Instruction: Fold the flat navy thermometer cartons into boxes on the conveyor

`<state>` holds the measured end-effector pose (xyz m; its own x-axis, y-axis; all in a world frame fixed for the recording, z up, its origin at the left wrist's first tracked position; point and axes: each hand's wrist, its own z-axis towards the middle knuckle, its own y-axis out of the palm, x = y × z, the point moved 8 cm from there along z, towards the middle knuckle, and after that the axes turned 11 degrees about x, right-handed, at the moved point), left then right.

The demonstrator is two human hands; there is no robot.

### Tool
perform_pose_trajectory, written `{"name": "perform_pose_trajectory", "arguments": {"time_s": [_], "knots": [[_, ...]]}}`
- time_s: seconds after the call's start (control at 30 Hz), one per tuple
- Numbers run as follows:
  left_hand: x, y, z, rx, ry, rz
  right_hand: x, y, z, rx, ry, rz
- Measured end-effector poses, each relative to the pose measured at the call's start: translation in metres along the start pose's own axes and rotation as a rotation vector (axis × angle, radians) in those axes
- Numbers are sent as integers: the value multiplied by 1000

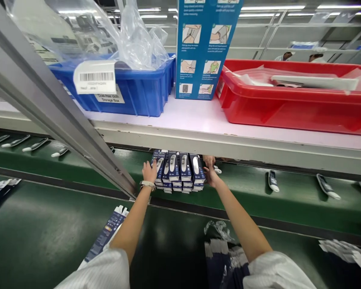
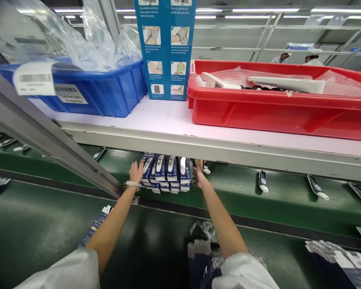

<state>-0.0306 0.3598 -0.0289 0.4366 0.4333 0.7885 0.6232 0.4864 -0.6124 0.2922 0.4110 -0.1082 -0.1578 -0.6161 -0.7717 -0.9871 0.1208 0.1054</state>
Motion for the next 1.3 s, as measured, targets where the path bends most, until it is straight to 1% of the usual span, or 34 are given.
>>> {"name": "perform_pose_trajectory", "arguments": {"time_s": [0.07,0.13,0.17,0.2,0.23,0.27,0.3,0.33,0.4,0.43,0.47,0.5,0.53,0.6,0.63,0.7,0.8,0.9,0.97,1.0,1.03,1.1,1.13,1.17,1.2,1.3], "knots": [[4,-12,-33,37,74,-33,-1,-5,-6,121,-22,-26],[-1,-29,-79,37,176,-82,-3,-11,-19,224,-64,-41],[-5,-39,-105,13,282,-138,-4,-14,-29,265,-88,-44],[-14,-48,-131,-46,369,-170,-4,-18,-42,301,-113,-46],[-30,-58,-154,-119,408,-172,-2,-21,-56,331,-138,-49],[-53,-71,-171,-159,390,-154,1,-24,-72,353,-163,-51],[-80,-88,-181,-140,336,-109,5,-27,-90,370,-191,-53],[-110,-109,-186,-84,270,-29,11,-28,-108,378,-220,-55],[-167,-154,-185,68,135,206,27,-25,-144,362,-281,-62],[-192,-173,-181,108,75,330,37,-20,-161,342,-298,-73],[-213,-187,-176,104,19,431,49,-13,-177,321,-303,-88],[-231,-195,-170,60,-27,504,63,-3,-192,302,-296,-107],[-245,-198,-165,-7,-62,552,78,9,-206,286,-275,-127],[-261,-197,-156,-134,-95,600,108,36,-229,276,-218,-156],[-264,-196,-153,-176,-96,613,122,51,-240,271,-192,-166],[-266,-195,-147,-213,-85,623,147,83,-258,261,-143,-169],[-271,-199,-138,-269,-79,591,184,130,-281,222,-59,-142],[-274,-212,-130,-332,-73,541,215,173,-301,187,-9,-101],[-266,-225,-129,-368,-25,452,228,203,-313,129,-15,-65],[-257,-231,-132,-397,5,360,232,220,-320,59,-30,-25],[-247,-238,-137,-443,32,240,232,239,-327,-39,-55,31],[-223,-250,-154,-582,65,-34,225,276,-345,-262,-122,176],[-212,-257,-163,-657,73,-142,219,290,-354,-349,-157,246],[-203,-264,-171,-718,85,-215,213,301,-361,-395,-186,302],[-194,-271,-177,-759,102,-265,207,308,-366,-403,-212,340],[-174,-286,-184,-806,166,-356,192,319,-379,-331,-316,341]]}}
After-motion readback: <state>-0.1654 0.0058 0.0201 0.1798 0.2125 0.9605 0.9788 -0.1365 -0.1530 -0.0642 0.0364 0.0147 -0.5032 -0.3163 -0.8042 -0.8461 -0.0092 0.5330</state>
